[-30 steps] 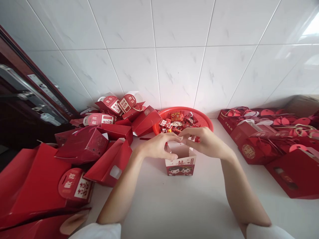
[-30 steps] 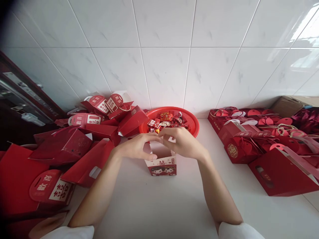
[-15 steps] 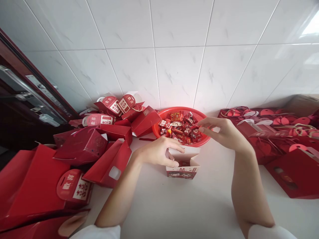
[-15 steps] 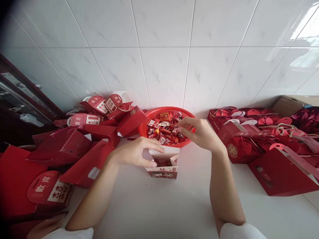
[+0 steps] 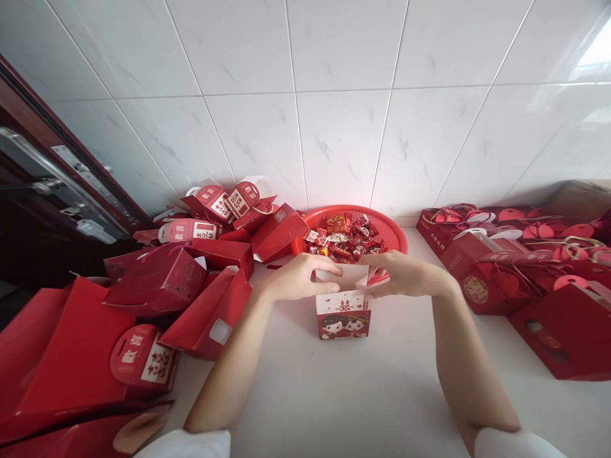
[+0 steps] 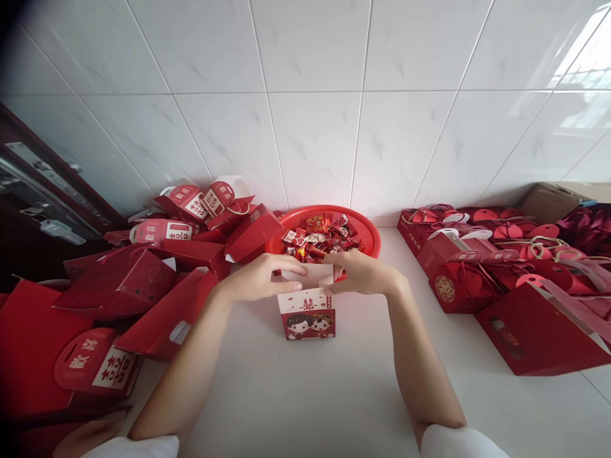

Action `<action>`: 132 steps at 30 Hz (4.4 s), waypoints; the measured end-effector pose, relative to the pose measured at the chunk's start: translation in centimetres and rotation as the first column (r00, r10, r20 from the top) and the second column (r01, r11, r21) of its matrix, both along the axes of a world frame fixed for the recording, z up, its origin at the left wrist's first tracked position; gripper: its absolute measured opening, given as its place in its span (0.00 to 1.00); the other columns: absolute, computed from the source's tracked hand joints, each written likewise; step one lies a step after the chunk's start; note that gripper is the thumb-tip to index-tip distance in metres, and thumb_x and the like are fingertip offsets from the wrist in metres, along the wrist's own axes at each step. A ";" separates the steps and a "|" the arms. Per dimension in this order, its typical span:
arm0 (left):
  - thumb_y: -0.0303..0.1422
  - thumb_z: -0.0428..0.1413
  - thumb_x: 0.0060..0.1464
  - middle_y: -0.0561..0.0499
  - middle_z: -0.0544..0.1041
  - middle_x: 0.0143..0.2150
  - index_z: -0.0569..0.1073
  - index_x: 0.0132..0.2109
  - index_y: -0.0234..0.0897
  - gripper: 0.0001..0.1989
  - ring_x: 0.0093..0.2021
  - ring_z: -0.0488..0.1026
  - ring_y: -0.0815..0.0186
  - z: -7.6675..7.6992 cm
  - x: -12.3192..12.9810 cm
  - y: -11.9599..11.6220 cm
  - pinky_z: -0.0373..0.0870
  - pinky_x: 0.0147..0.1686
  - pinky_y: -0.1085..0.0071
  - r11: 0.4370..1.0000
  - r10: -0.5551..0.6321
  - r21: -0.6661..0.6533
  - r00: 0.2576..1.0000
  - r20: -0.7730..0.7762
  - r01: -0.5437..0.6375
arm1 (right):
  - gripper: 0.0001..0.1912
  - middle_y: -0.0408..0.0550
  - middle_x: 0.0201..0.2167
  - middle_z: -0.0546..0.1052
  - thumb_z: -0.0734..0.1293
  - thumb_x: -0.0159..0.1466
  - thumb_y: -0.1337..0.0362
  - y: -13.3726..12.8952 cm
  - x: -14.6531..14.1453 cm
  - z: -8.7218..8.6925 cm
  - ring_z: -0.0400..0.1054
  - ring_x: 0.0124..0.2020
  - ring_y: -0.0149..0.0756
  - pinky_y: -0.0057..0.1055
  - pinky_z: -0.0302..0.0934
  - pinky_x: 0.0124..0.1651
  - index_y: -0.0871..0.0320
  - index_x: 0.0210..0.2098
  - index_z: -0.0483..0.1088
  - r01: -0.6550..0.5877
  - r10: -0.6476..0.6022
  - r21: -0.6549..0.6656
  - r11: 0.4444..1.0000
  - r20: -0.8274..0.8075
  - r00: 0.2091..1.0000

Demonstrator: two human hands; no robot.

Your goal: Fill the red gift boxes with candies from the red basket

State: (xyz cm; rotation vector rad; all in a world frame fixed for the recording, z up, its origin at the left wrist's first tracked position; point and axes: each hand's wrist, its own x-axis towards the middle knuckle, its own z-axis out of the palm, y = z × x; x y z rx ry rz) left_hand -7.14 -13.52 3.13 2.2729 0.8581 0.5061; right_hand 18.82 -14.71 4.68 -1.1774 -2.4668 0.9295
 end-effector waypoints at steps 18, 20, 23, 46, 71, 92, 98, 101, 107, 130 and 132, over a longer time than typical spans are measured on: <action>0.45 0.63 0.56 0.46 0.84 0.37 0.80 0.38 0.34 0.16 0.38 0.80 0.61 -0.3 -1.0 1.0 0.77 0.38 0.69 0.978 0.209 -0.081 0.886 0.414 -0.193 | 0.20 0.45 0.27 0.73 0.73 0.61 0.47 1.3 -0.2 -0.6 0.66 0.30 0.33 0.30 0.62 0.32 0.58 0.29 0.70 0.131 -0.124 -0.028 0.991 -0.569 0.813; 0.46 0.63 0.56 0.47 0.83 0.36 0.80 0.37 0.35 0.17 0.37 0.79 0.62 -0.2 -0.6 0.8 0.77 0.36 0.70 0.964 0.249 -0.032 0.850 0.464 -0.265 | 0.21 0.46 0.29 0.74 0.72 0.61 0.46 1.1 -0.3 -0.5 0.69 0.31 0.35 0.31 0.64 0.33 0.58 0.30 0.70 0.133 -0.140 -0.056 0.989 -0.599 0.789; 0.46 0.62 0.56 0.47 0.84 0.39 0.81 0.41 0.36 0.17 0.39 0.80 0.61 -0.2 -0.4 0.5 0.77 0.35 0.71 0.935 0.288 0.037 0.814 0.505 -0.353 | 0.22 0.48 0.32 0.76 0.70 0.63 0.44 0.8 -0.5 -0.2 0.71 0.33 0.37 0.31 0.67 0.33 0.58 0.36 0.71 0.121 -0.145 -0.080 0.989 -0.608 0.780; 0.40 0.62 0.59 0.44 0.85 0.46 0.83 0.47 0.38 0.14 0.41 0.83 0.60 -0.4 -0.5 -0.5 0.81 0.38 0.71 0.947 0.216 0.094 0.829 0.516 -0.306 | 0.22 0.40 0.20 0.73 0.77 0.55 0.47 0.1 -0.7 0.3 0.63 0.13 0.27 0.26 0.56 0.14 0.58 0.35 0.73 0.174 -0.248 -0.177 0.969 -0.655 0.714; 0.39 0.64 0.54 0.48 0.83 0.38 0.80 0.47 0.36 0.16 0.33 0.78 0.65 0.2 0.1 -0.8 0.74 0.30 0.73 0.952 0.258 -0.043 0.724 0.640 -0.302 | 0.20 0.39 0.15 0.71 0.71 0.64 0.46 -1.3 -1.3 1.1 0.65 0.12 0.29 0.25 0.55 0.15 0.57 0.31 0.70 0.222 -0.235 -0.107 0.969 -0.665 0.709; 0.47 0.62 0.57 0.51 0.77 0.28 0.81 0.33 0.35 0.18 0.30 0.72 0.65 0.4 0.6 -1.0 0.70 0.31 0.70 0.943 0.292 -0.051 0.746 0.598 -0.328 | 0.23 0.40 0.18 0.70 0.73 0.61 0.45 -1.3 -0.9 1.3 0.63 0.16 0.26 0.24 0.56 0.18 0.59 0.27 0.70 0.211 -0.227 -0.106 0.972 -0.664 0.712; 0.47 0.63 0.56 0.51 0.77 0.27 0.81 0.33 0.35 0.17 0.29 0.72 0.66 0.4 0.5 -1.0 0.69 0.30 0.71 0.950 0.289 -0.083 0.745 0.602 -0.301 | 0.28 0.39 0.17 0.65 0.71 0.61 0.41 -1.3 -0.6 1.5 0.61 0.19 0.26 0.25 0.57 0.21 0.58 0.21 0.65 0.186 -0.202 -0.091 0.978 -0.616 0.761; 0.47 0.64 0.55 0.51 0.78 0.28 0.81 0.33 0.35 0.18 0.29 0.72 0.66 0.3 0.6 -0.9 0.71 0.31 0.71 0.953 0.292 -0.117 0.750 0.594 -0.278 | 0.28 0.39 0.18 0.65 0.72 0.60 0.41 -1.3 -0.5 1.6 0.62 0.19 0.26 0.25 0.58 0.21 0.58 0.22 0.65 0.200 -0.212 -0.088 0.976 -0.599 0.773; 0.54 0.64 0.52 0.49 0.79 0.29 0.80 0.34 0.34 0.24 0.30 0.75 0.64 -0.5 0.8 0.0 0.72 0.31 0.71 0.975 0.215 -0.177 0.747 0.630 -0.131 | 0.25 0.39 0.18 0.67 0.74 0.60 0.44 -1.2 0.2 1.5 0.62 0.17 0.26 0.24 0.57 0.19 0.59 0.25 0.68 0.196 -0.190 -0.066 0.978 -0.658 0.729; 0.43 0.58 0.54 0.45 0.85 0.36 0.82 0.38 0.37 0.15 0.37 0.82 0.57 -5.8 4.2 3.2 0.79 0.43 0.63 0.970 0.225 0.024 0.926 0.302 -0.243 | 0.16 0.43 0.18 0.69 0.75 0.57 0.45 -16.2 14.9 -2.5 0.63 0.18 0.35 0.35 0.59 0.22 0.50 0.27 0.75 0.989 -0.614 0.109 0.097 -0.776 0.146; 0.43 0.58 0.54 0.46 0.85 0.36 0.82 0.38 0.37 0.15 0.36 0.82 0.57 -5.9 4.2 3.2 0.79 0.42 0.64 0.972 0.220 0.007 0.923 0.314 -0.234 | 0.21 0.43 0.17 0.68 0.75 0.51 0.40 -17.3 15.8 -4.4 0.61 0.17 0.37 0.37 0.57 0.21 0.50 0.25 0.74 0.995 -0.654 0.085 -0.055 -0.756 0.028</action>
